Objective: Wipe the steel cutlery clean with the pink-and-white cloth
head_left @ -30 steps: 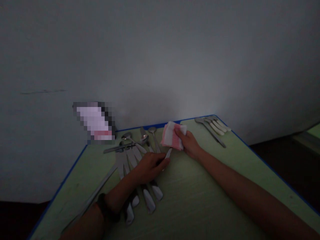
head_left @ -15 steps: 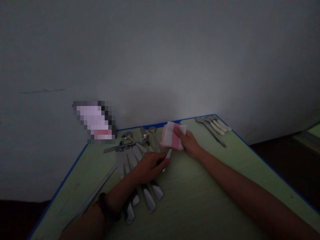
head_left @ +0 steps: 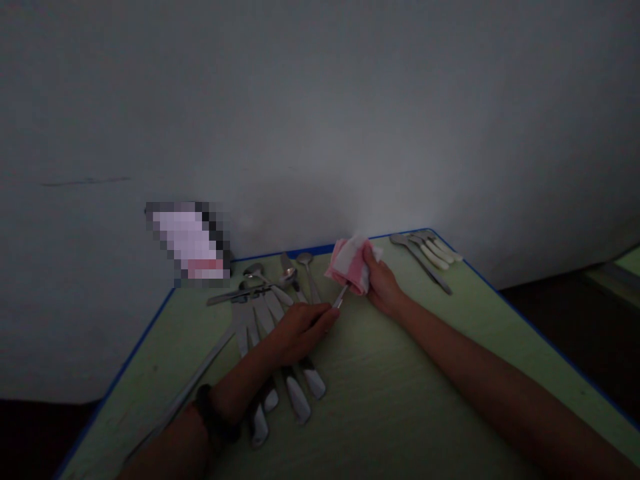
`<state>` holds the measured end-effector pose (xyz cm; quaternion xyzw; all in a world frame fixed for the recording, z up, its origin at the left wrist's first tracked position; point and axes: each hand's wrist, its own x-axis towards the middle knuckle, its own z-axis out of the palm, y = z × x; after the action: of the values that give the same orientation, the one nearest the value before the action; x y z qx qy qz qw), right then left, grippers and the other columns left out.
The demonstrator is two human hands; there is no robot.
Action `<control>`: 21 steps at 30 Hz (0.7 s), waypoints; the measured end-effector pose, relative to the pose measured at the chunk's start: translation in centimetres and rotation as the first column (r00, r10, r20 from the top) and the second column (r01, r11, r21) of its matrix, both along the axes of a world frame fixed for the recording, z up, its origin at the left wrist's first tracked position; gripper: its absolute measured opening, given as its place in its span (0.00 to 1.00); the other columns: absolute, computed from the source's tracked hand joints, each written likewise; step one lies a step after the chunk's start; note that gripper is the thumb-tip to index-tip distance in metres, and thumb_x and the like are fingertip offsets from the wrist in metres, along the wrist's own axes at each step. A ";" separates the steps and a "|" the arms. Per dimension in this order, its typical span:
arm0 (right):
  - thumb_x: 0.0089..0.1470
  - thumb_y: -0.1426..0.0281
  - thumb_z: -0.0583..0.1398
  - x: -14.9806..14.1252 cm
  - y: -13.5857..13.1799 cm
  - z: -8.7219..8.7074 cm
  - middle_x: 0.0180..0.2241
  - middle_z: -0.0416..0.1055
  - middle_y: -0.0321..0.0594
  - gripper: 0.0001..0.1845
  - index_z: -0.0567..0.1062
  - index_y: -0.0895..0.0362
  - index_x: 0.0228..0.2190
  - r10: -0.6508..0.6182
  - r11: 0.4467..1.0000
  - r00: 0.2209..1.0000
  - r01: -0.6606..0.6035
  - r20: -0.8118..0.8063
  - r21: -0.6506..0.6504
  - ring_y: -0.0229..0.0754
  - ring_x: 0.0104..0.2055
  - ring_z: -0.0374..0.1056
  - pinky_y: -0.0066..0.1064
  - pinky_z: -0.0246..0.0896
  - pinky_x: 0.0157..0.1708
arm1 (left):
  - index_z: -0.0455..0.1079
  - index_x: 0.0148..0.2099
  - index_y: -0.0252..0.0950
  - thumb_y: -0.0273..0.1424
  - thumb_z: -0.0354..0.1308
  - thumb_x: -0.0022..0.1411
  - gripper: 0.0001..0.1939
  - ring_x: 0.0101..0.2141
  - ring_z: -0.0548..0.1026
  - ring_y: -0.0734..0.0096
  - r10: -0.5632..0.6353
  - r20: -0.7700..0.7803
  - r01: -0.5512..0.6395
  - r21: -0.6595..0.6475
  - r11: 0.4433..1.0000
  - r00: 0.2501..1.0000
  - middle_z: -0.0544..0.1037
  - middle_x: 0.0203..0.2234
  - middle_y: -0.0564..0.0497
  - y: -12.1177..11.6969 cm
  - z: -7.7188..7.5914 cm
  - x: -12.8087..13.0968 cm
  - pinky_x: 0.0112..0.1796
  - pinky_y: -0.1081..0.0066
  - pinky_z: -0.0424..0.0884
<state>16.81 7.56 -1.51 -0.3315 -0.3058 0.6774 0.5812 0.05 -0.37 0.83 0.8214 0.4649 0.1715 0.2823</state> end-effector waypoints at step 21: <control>0.35 0.76 0.62 0.8 0.2 -0.2 0.24 0.71 0.31 0.12 0.71 0.58 0.29 0.064 0.997 0.997 -0.065 0.037 0.029 0.33 0.26 0.65 0.25 0.62 0.28 | 0.57 0.25 0.36 0.37 0.40 0.64 0.17 0.20 0.62 0.75 0.128 0.214 -0.113 -0.083 0.990 0.968 0.63 0.16 0.57 0.2 -0.4 0.0 0.24 0.74 0.58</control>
<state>17.59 7.76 -1.66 -0.3245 -0.3369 0.6850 0.5584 0.00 -0.21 0.48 0.7574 0.4859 0.2612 0.3495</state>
